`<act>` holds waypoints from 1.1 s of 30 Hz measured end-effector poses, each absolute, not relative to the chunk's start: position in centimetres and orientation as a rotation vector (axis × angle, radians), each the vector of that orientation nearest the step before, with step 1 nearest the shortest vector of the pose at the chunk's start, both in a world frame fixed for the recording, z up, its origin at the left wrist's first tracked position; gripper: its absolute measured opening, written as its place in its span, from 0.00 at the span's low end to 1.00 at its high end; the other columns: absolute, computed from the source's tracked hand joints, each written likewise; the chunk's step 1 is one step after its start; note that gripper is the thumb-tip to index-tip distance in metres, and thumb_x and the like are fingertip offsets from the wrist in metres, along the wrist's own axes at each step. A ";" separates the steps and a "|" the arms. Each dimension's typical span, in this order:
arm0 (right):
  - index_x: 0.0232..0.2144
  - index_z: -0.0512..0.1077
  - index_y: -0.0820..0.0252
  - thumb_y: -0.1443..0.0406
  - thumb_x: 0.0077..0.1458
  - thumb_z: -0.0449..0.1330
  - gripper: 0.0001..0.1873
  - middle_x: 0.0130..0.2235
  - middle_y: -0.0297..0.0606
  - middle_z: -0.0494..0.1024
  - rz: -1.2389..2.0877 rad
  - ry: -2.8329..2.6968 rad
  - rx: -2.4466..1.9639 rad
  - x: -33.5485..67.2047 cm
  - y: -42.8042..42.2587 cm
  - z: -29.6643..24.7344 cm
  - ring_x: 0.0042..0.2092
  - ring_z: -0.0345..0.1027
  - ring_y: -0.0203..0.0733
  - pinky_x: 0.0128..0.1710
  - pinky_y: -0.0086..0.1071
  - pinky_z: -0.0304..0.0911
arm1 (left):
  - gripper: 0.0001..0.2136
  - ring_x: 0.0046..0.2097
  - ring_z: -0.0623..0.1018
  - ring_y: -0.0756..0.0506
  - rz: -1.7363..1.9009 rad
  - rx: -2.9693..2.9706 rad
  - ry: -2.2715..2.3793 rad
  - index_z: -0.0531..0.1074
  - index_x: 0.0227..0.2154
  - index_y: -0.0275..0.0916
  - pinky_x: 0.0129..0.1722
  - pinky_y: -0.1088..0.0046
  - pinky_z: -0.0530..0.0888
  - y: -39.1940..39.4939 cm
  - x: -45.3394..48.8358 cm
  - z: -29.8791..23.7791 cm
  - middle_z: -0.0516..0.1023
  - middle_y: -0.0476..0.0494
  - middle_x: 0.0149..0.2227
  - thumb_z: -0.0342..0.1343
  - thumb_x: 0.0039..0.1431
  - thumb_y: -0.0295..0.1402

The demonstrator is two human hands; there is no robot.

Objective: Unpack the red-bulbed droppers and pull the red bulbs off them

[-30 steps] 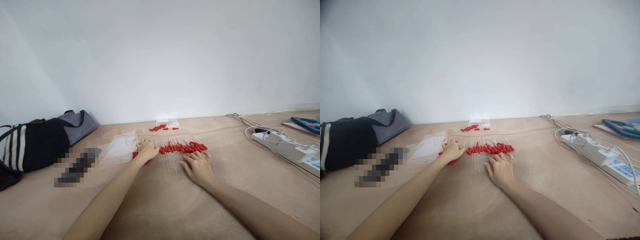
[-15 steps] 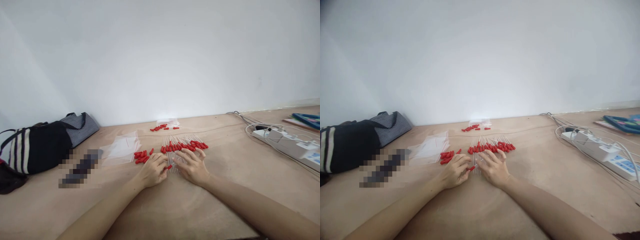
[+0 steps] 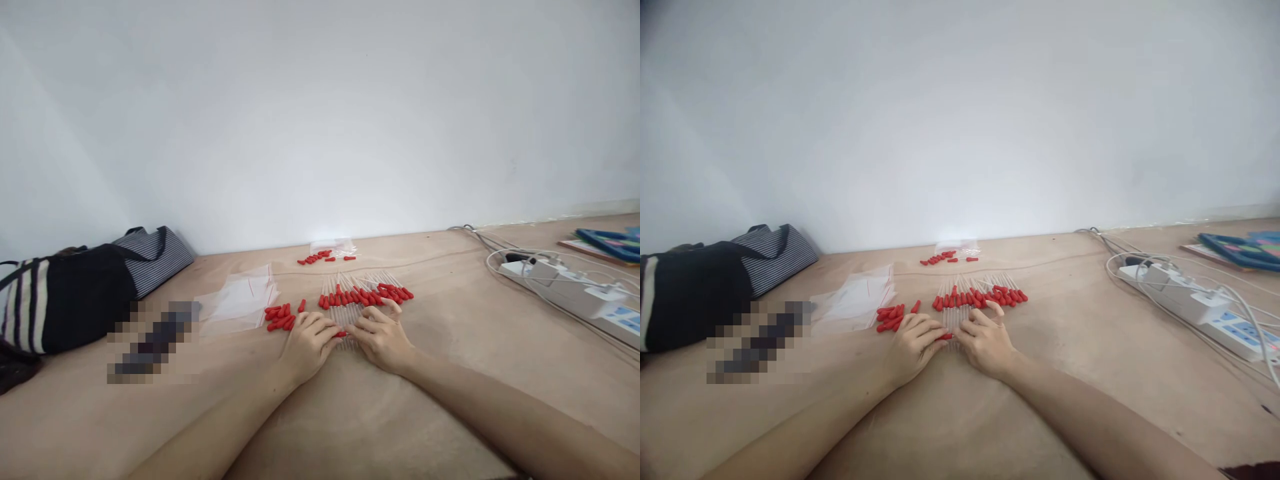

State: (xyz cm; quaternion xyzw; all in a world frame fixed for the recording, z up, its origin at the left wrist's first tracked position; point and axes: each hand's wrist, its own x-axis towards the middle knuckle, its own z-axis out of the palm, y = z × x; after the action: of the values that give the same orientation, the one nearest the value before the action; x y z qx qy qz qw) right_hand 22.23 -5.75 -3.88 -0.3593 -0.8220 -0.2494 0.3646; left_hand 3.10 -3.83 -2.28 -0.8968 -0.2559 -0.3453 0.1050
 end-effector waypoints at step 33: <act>0.36 0.72 0.54 0.71 0.51 0.48 0.15 0.28 0.34 0.76 -0.436 -1.886 -1.408 25.7 -6.8 -3.1 0.35 0.63 0.38 0.49 0.44 0.35 | 0.09 0.35 0.73 0.46 -1.044 -2.482 -1.457 0.73 0.33 0.41 0.36 0.70 0.66 -1.6 -0.1 -0.6 0.75 0.47 0.29 0.48 0.57 0.33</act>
State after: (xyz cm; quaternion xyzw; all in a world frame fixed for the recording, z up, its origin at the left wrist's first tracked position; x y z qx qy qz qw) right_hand 25.75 -6.76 -3.15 -0.5475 -0.7335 -0.1696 0.3654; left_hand -0.12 -1.60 -0.57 -0.8101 -0.4754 -0.3408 0.0400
